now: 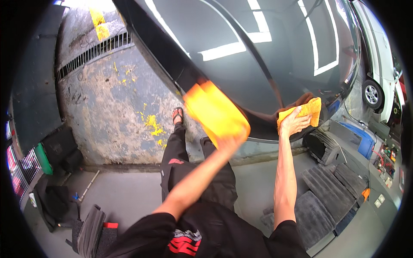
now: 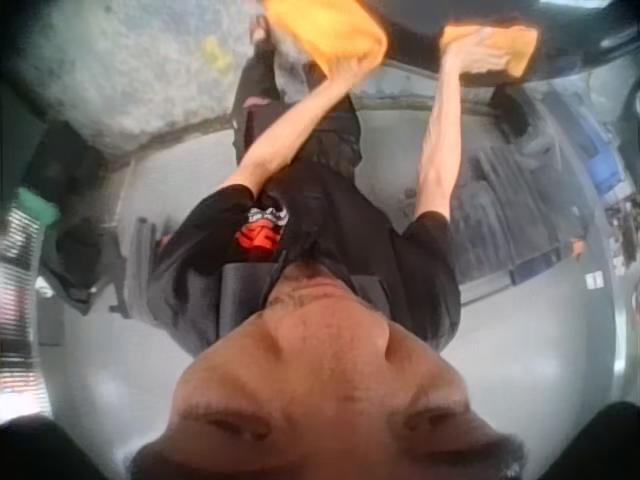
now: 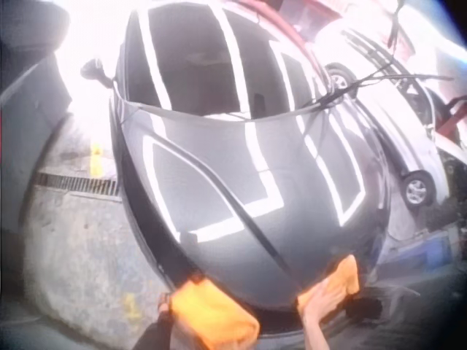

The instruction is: The person wipes the rear trunk and roof of a black car using two orange microfiber cloths. They move systematically from the trunk lid to the roof, wiping the surface in broad strokes to remove residue.

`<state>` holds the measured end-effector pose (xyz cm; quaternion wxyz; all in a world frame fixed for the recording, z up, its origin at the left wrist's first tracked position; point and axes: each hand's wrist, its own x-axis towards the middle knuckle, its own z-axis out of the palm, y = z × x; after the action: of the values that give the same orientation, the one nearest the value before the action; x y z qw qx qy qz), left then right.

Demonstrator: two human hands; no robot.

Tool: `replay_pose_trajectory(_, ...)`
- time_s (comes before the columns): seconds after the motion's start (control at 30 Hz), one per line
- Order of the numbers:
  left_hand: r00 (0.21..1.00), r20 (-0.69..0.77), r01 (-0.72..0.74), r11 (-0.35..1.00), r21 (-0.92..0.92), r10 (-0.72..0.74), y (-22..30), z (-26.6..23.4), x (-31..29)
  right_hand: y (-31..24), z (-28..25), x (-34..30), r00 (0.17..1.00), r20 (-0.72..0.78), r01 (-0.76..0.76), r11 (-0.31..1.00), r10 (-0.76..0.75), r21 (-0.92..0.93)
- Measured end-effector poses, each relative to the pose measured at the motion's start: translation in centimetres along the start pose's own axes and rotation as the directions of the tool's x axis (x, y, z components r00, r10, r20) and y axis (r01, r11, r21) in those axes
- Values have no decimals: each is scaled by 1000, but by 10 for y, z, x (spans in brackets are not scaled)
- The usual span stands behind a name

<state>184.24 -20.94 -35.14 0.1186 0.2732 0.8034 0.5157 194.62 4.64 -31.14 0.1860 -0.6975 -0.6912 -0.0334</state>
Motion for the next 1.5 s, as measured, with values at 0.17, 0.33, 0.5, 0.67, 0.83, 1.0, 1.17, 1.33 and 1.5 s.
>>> replay_pose_trajectory(0.17,969,209,-172,969,180,133,20,6,-20,23,-7,29,986,-12,166,954,-169,249)
replay_pose_trajectory(0.33,938,-139,-226,863,451,319,-20,-107,272,45,1,67,938,-152,343,897,-312,279)
replay_pose_trajectory(0.5,964,-4,-172,631,756,267,17,-70,315,38,5,57,941,-125,337,891,-313,303)
replay_pose_trajectory(0.67,848,390,-518,719,464,359,74,123,19,60,7,64,915,-137,404,880,-381,251)
replay_pose_trajectory(0.83,732,624,-620,650,440,275,23,93,0,88,11,98,839,-193,541,741,-509,399)
replay_pose_trajectory(1.0,942,-128,-195,818,541,310,-32,-69,137,97,17,107,888,-164,458,784,-430,420)
replay_pose_trajectory(1.17,961,-272,109,847,520,44,-57,57,-34,95,17,105,865,-126,485,743,-487,461)
replay_pose_trajectory(1.33,922,272,-368,842,395,275,57,183,-129,106,14,113,833,-176,539,697,-524,474)
replay_pose_trajectory(1.5,968,49,-245,882,402,246,114,182,-43,125,13,131,783,-93,583,674,-615,454)
